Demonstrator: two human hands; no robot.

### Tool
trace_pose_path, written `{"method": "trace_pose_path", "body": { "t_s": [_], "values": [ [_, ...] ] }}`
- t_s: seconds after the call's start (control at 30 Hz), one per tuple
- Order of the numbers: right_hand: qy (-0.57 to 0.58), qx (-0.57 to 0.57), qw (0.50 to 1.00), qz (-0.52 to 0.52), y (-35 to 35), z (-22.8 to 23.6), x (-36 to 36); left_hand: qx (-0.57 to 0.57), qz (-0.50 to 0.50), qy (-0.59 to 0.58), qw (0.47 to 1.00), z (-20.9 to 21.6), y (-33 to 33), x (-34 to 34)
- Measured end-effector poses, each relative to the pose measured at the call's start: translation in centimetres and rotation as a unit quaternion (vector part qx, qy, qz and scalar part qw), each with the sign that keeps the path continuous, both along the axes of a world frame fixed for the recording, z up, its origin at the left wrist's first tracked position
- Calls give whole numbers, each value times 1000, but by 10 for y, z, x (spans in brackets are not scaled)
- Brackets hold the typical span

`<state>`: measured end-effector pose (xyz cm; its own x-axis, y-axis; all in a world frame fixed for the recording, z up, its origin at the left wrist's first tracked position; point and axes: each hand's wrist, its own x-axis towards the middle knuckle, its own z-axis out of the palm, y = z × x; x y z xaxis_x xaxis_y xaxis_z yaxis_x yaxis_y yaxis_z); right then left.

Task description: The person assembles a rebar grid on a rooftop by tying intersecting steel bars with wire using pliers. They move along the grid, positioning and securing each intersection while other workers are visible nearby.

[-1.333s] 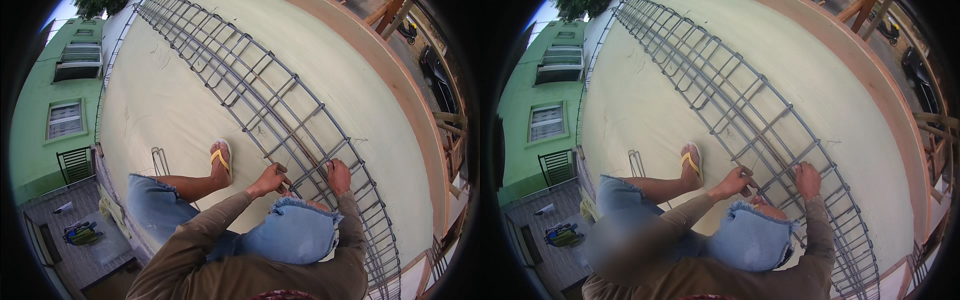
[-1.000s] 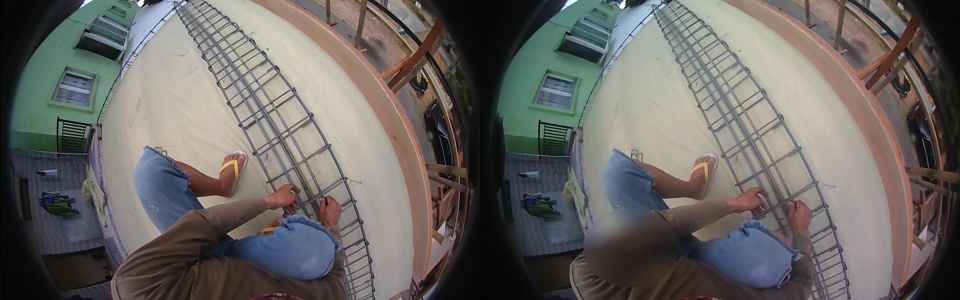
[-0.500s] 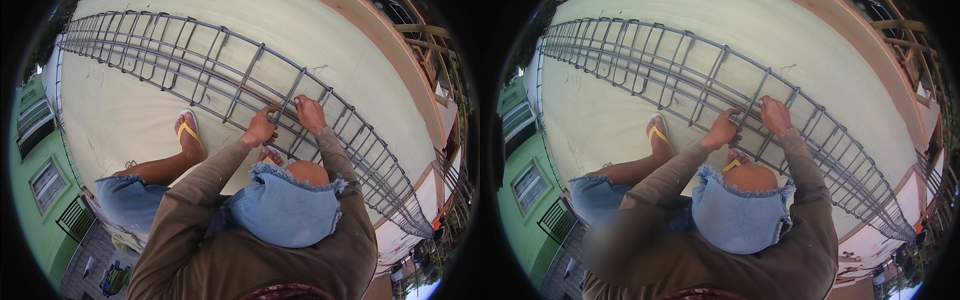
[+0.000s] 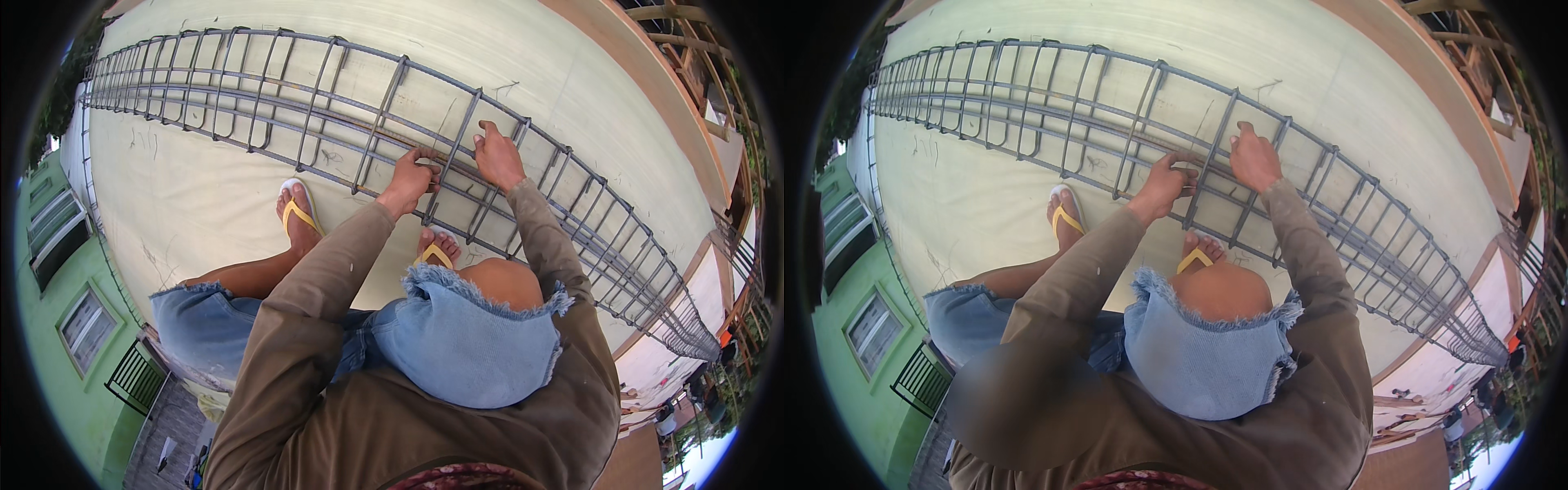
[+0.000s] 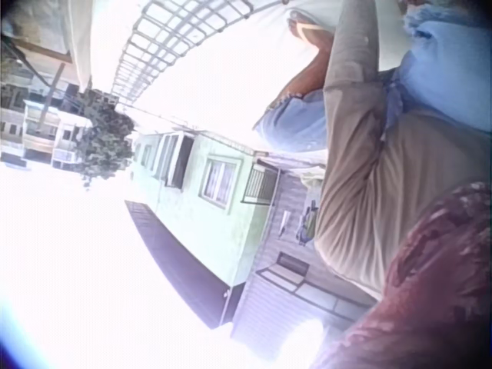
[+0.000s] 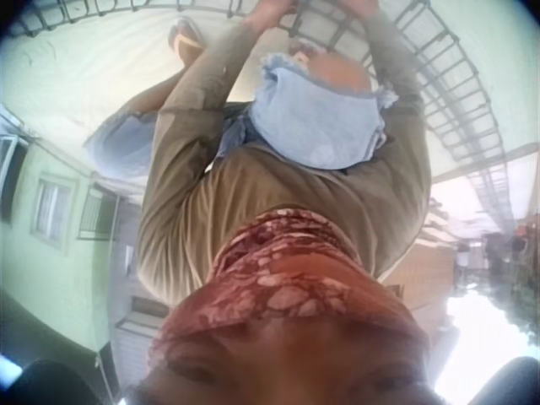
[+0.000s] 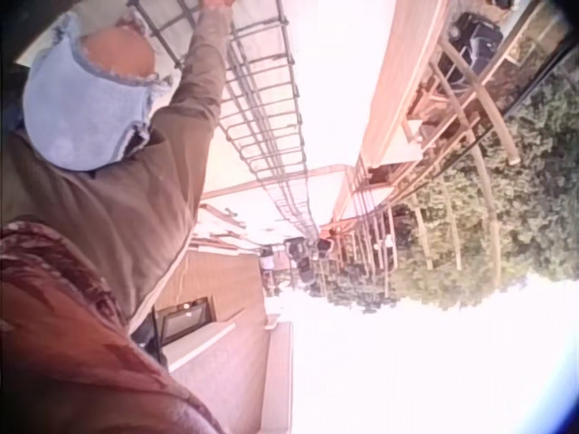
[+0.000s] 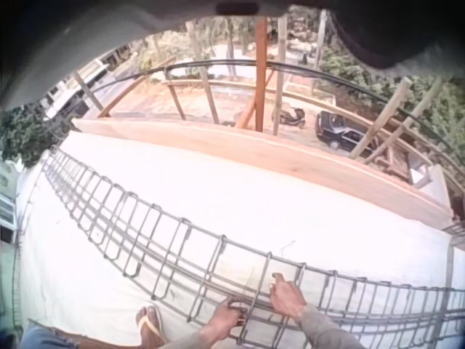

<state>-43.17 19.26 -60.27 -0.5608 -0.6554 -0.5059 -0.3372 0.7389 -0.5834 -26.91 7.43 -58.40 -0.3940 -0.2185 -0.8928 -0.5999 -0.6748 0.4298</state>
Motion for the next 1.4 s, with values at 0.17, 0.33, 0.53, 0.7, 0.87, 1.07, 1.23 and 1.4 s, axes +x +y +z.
{"method": "trace_pose_path", "body": {
  "t_s": [0.17,0.33,0.53,0.7,0.87,1.07,1.23,1.4],
  "values": [
    [-18,4,1000,1,-5,19,1,-29,26,6,999,-24,1,-13],
    [-20,5,1000,-1,-6,25,4,-39,-2,-58,998,-18,4,-20],
    [-28,20,999,-7,-11,31,4,-55,15,-20,998,-18,11,3],
    [-30,-2,999,-10,-7,23,4,-16,112,37,993,-37,10,-2],
    [-39,13,999,-5,-9,29,6,43,161,70,984,-29,3,-22],
    [69,-78,994,-31,-18,33,13,36,156,72,985,-39,2,-23],
    [-132,-76,984,-96,-75,39,-5,39,148,66,986,-35,1,-25],
    [-198,-56,967,-151,-93,30,-6,43,120,87,988,-33,-1,-23]
  ]
}}
